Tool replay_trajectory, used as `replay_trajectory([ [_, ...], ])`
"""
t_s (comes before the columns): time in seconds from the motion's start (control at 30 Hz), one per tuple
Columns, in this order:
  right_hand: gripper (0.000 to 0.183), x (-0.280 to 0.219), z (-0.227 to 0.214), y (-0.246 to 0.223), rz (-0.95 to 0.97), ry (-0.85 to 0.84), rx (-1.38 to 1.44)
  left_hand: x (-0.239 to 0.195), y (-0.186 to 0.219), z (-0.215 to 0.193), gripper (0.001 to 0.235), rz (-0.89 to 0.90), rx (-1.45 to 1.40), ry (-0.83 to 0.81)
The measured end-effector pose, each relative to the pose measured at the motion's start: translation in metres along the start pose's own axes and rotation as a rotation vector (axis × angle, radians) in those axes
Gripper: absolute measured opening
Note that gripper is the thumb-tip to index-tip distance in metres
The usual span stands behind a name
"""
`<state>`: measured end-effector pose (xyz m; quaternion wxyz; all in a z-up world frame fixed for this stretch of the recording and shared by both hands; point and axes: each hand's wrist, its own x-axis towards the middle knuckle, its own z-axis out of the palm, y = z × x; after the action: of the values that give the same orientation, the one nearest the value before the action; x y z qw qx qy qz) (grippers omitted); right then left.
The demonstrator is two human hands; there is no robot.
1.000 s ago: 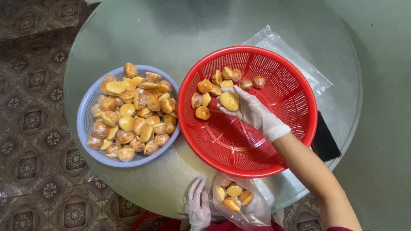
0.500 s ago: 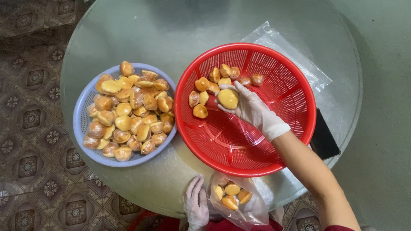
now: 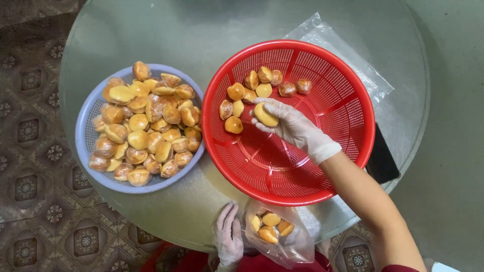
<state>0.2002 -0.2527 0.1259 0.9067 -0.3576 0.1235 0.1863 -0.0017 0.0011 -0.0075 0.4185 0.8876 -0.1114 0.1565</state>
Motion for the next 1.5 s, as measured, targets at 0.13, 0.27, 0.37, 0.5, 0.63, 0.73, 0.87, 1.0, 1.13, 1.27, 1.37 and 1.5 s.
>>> replay_trajectory([
  [0.13, 0.026, -0.004, 0.005, 0.0, -0.019, 0.045, -0.088, 0.001, 0.002, -0.001, 0.03, 0.012, 0.035, -0.011],
  [0.27, 0.009, -0.004, 0.005, 0.001, -0.049, 0.076, -0.169, 0.005, 0.006, -0.001, 0.028, 0.027, 0.048, -0.001],
  [0.37, 0.007, -0.003, 0.002, 0.003, -0.059, 0.055, -0.191, 0.001, -0.001, 0.001, 0.029, 0.04, 0.077, -0.016],
  [0.5, 0.008, -0.002, 0.003, 0.005, -0.047, 0.076, -0.218, 0.009, 0.01, -0.003, 0.027, 0.059, 0.086, 0.02],
  [0.63, 0.006, -0.003, 0.004, 0.006, 0.004, 0.066, -0.219, 0.007, 0.007, -0.002, 0.027, 0.053, 0.09, 0.01],
  [0.73, 0.007, -0.003, 0.004, 0.008, -0.002, 0.065, -0.219, 0.008, 0.008, -0.001, 0.027, 0.053, 0.105, 0.021],
  [0.87, 0.013, -0.004, 0.009, 0.008, 0.025, 0.102, -0.248, 0.005, 0.007, 0.001, 0.027, 0.047, 0.13, 0.04],
  [1.0, 0.017, -0.002, 0.004, 0.011, 0.017, 0.156, -0.307, 0.005, 0.007, 0.001, 0.028, 0.03, 0.113, 0.018],
  [1.13, 0.012, -0.004, 0.006, 0.011, 0.034, 0.15, -0.305, 0.002, 0.004, 0.003, 0.027, 0.043, 0.126, 0.019],
  [1.27, 0.012, -0.001, 0.002, 0.013, 0.019, 0.132, -0.293, 0.001, 0.002, 0.003, 0.027, 0.061, 0.152, 0.021],
  [1.37, 0.015, 0.0, 0.002, 0.014, -0.018, 0.133, -0.243, 0.004, 0.006, 0.002, 0.026, 0.044, 0.141, 0.029],
  [1.5, 0.037, 0.001, 0.001, 0.015, -0.006, 0.145, -0.218, 0.004, 0.007, 0.002, 0.026, 0.05, 0.153, 0.047],
])
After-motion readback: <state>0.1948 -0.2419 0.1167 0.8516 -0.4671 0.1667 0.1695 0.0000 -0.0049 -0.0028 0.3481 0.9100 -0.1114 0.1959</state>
